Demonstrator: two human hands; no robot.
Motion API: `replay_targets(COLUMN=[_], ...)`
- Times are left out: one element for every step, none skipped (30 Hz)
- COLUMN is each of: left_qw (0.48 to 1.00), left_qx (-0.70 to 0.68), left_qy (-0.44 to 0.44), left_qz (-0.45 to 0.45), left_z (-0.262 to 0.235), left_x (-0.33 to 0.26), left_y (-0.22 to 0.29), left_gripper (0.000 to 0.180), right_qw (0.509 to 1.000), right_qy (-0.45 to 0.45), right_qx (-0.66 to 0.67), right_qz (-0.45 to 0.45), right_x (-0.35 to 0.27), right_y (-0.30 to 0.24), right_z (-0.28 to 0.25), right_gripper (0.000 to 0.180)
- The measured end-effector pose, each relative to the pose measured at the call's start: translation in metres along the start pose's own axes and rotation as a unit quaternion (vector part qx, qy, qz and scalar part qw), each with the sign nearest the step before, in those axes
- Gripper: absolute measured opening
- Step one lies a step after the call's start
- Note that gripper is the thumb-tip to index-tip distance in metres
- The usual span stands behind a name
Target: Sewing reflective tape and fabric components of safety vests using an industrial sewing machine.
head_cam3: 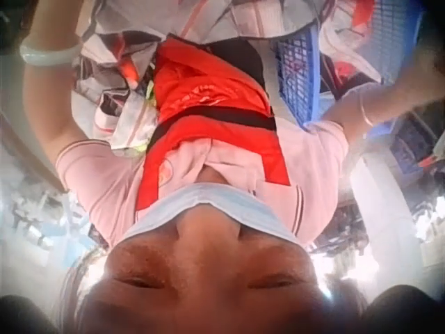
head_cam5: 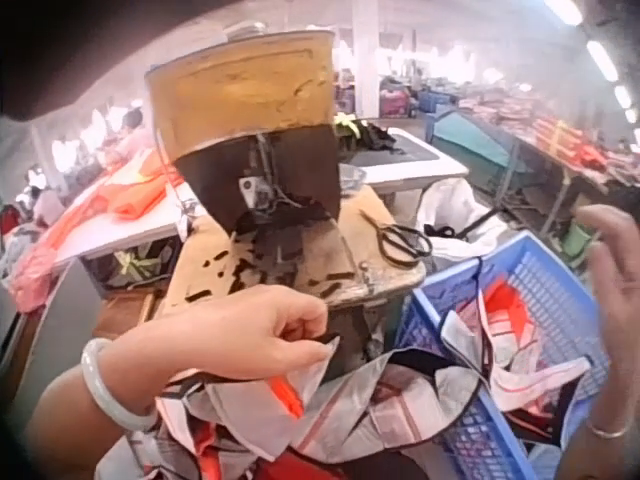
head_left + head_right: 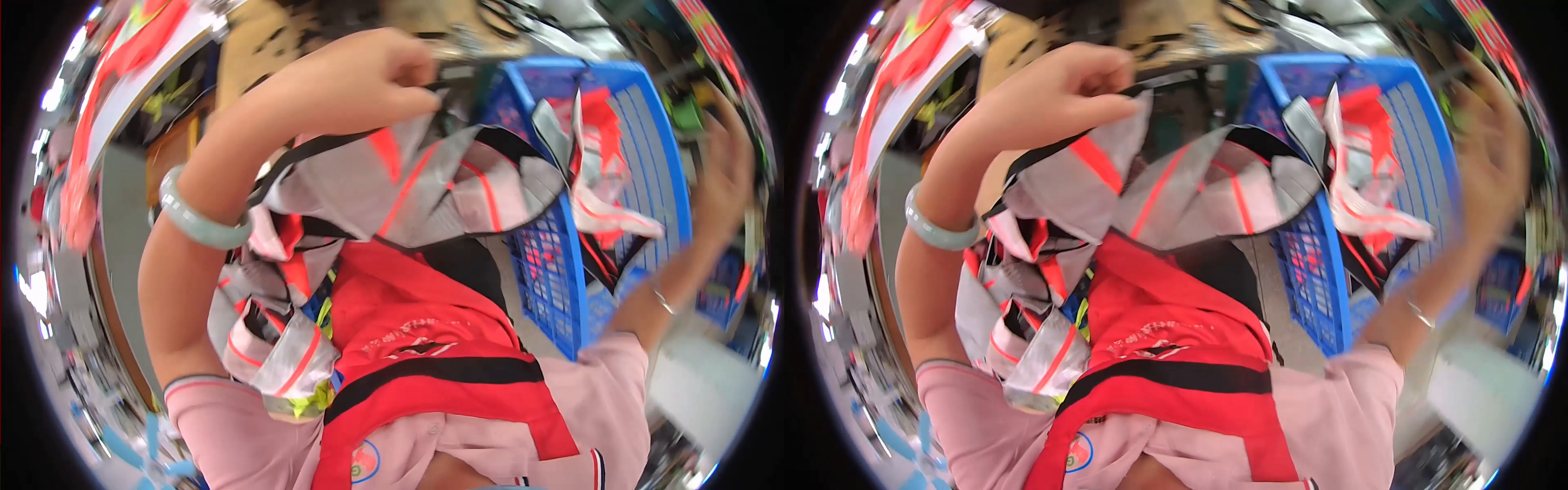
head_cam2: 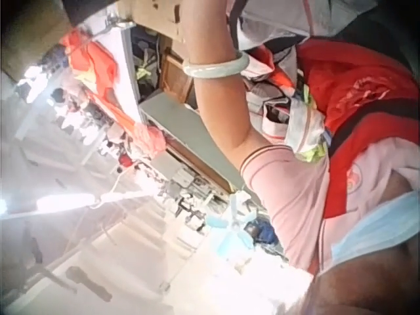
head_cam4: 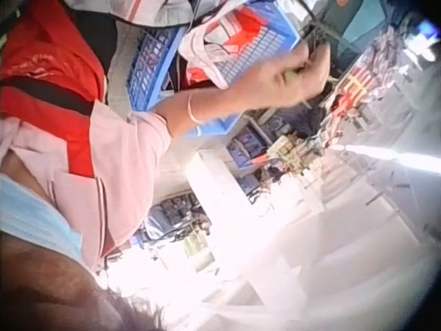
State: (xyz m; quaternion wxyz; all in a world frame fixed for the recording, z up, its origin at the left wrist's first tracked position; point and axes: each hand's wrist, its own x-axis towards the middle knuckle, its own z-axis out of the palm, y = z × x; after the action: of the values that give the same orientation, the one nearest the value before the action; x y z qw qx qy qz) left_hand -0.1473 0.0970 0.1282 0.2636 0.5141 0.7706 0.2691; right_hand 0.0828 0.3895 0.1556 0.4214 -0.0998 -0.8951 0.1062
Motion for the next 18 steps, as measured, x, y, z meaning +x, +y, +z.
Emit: replay_targets(left_qw=[1.0, 1.0, 0.998, 0.997, 0.991, 0.986, 0.984, 0.981, 0.983, 0.985, 0.991, 0.996, 0.995, 0.99, 0.989, 0.988, 0.989, 0.987], left_qx=[-0.006, -0.009, -0.056, -0.07, -0.054, -0.088, -0.092, -0.101, -0.106, -0.112, -0.08, -0.046, -0.07, -0.095, -0.078, -0.062, -0.02, 0.017], left_qy=[-0.013, -0.009, -0.022, -0.034, -0.074, -0.086, -0.092, -0.107, -0.099, -0.086, -0.09, -0.052, 0.017, 0.083, 0.102, 0.123, 0.116, 0.109], left_qz=[0.005, -0.02, 0.001, -0.026, -0.099, -0.115, -0.125, -0.127, -0.11, -0.099, -0.056, -0.05, -0.062, -0.069, -0.068, -0.067, -0.093, -0.121], left_z=[0.005, 0.01, 0.015, 0.014, 0.009, 0.011, 0.011, 0.017, 0.022, 0.026, 0.03, 0.033, 0.037, 0.044, 0.05, 0.058, 0.069, 0.088], left_x=[0.005, -0.001, 0.006, 0.009, 0.01, 0.013, 0.007, 0.011, 0.009, 0.002, 0.003, -0.002, -0.012, -0.022, -0.045, -0.068, -0.092, -0.113], left_y=[-0.004, -0.015, -0.032, -0.019, -0.011, -0.002, 0.006, 0.009, 0.014, 0.015, 0.008, 0.004, 0.001, -0.003, -0.011, -0.023, -0.025, -0.029], left_gripper=[0.025, 0.026, 0.027, 0.027, 0.025, 0.02, 0.019, 0.019, 0.018, 0.017, 0.017, 0.019, 0.022, 0.026, 0.028, 0.032, 0.032, 0.032], right_qw=[0.957, 0.957, 0.968, 0.909, 0.895, 0.93, 0.928, 0.924, 0.928, 0.938, 0.948, 0.95, 0.93, 0.892, 0.885, 0.876, 0.881, 0.884], right_qy=[-0.153, -0.149, -0.127, -0.106, -0.196, -0.101, -0.155, -0.216, -0.211, -0.178, -0.149, -0.149, -0.257, -0.357, -0.375, -0.394, -0.366, -0.343], right_qx=[0.153, 0.139, 0.215, 0.278, 0.259, 0.17, 0.127, 0.076, 0.072, 0.07, 0.059, 0.053, 0.138, 0.219, 0.241, 0.262, 0.28, 0.297], right_qz=[0.192, 0.207, -0.042, -0.292, -0.308, -0.309, -0.313, -0.307, -0.298, -0.289, -0.276, -0.27, -0.224, -0.169, -0.13, -0.093, -0.102, -0.111], right_x=[-0.005, -0.019, -0.038, -0.066, -0.074, -0.081, -0.08, -0.078, -0.078, -0.083, -0.079, -0.081, -0.081, -0.083, -0.086, -0.091, -0.094, -0.1], right_y=[-0.07, -0.094, -0.124, -0.166, -0.192, -0.21, -0.225, -0.229, -0.234, -0.24, -0.232, -0.218, -0.197, -0.177, -0.167, -0.158, -0.16, -0.162], right_z=[0.029, 0.082, 0.112, 0.136, 0.14, 0.154, 0.157, 0.166, 0.182, 0.204, 0.212, 0.218, 0.207, 0.195, 0.189, 0.186, 0.179, 0.173], right_gripper=[0.029, 0.029, 0.029, 0.03, 0.03, 0.029, 0.029, 0.029, 0.029, 0.026, 0.024, 0.024, 0.021, 0.02, 0.02, 0.02, 0.022, 0.024])
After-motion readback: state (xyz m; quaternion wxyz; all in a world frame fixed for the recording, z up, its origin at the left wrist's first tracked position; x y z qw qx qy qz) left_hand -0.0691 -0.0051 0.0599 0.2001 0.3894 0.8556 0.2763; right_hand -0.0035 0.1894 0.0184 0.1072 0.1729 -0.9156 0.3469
